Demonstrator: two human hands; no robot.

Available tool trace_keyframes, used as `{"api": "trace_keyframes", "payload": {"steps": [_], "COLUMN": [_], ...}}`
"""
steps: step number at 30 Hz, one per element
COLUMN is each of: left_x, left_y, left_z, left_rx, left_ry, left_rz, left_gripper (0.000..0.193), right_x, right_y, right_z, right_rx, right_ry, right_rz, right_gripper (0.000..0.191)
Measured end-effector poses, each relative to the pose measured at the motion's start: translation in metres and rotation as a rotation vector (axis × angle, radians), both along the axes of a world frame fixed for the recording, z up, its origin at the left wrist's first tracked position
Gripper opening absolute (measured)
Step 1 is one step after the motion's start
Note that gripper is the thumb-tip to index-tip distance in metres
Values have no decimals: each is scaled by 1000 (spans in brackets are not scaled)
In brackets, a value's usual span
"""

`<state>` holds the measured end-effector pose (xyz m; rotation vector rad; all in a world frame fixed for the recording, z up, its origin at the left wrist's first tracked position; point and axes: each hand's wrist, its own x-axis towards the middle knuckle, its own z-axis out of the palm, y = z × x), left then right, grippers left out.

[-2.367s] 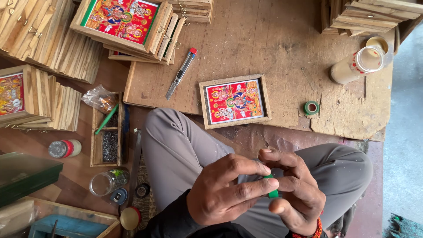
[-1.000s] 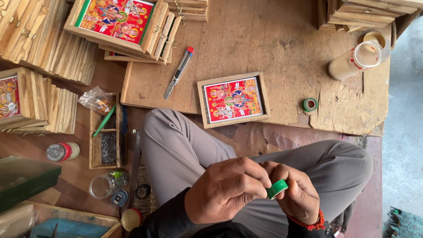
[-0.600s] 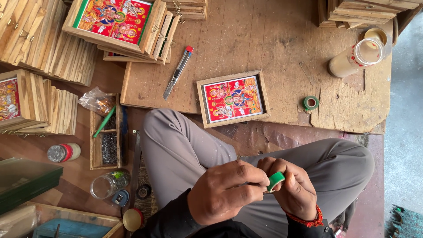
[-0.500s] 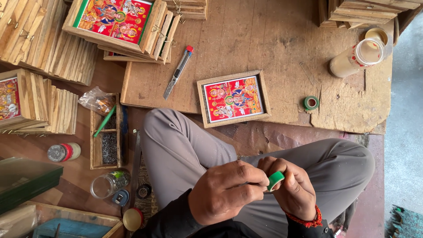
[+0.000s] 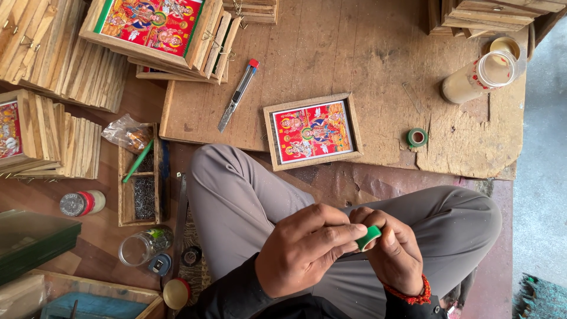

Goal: The person sits on the floor and assembles small wooden frames by applying green tape to the edges of printed images inside the frames. They handle multiple frames one at a time, applying tape to each side and stacking the finished frames.

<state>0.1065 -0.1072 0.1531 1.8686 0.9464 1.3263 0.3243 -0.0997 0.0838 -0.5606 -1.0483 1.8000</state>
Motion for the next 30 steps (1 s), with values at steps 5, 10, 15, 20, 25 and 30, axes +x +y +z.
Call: {"api": "trace_keyframes", "payload": {"steps": [5, 10, 15, 20, 25, 30], "left_x": [-5, -11, -12, -5, -9, -10], "left_y": [6, 15, 25, 28, 20, 25], "left_z": [4, 7, 0, -13, -19, -22], "left_rx": [10, 201, 328, 291, 69, -27], "left_ry": [154, 424, 598, 559, 256, 203], "left_rz": [1, -29, -58, -24, -65, -40], "left_gripper": [27, 19, 10, 12, 10, 18], "right_x": [3, 8, 13, 8, 9, 11], "right_y": [7, 10, 10, 7, 13, 12], "right_z": [3, 3, -1, -12, -23, -23], "right_rx": [31, 52, 24, -174, -282, -308], "right_ry": [-63, -189, -335, -271, -32, -66], "right_rz": [26, 32, 54, 34, 2, 7], "right_gripper": [44, 44, 43, 40, 36, 38]}}
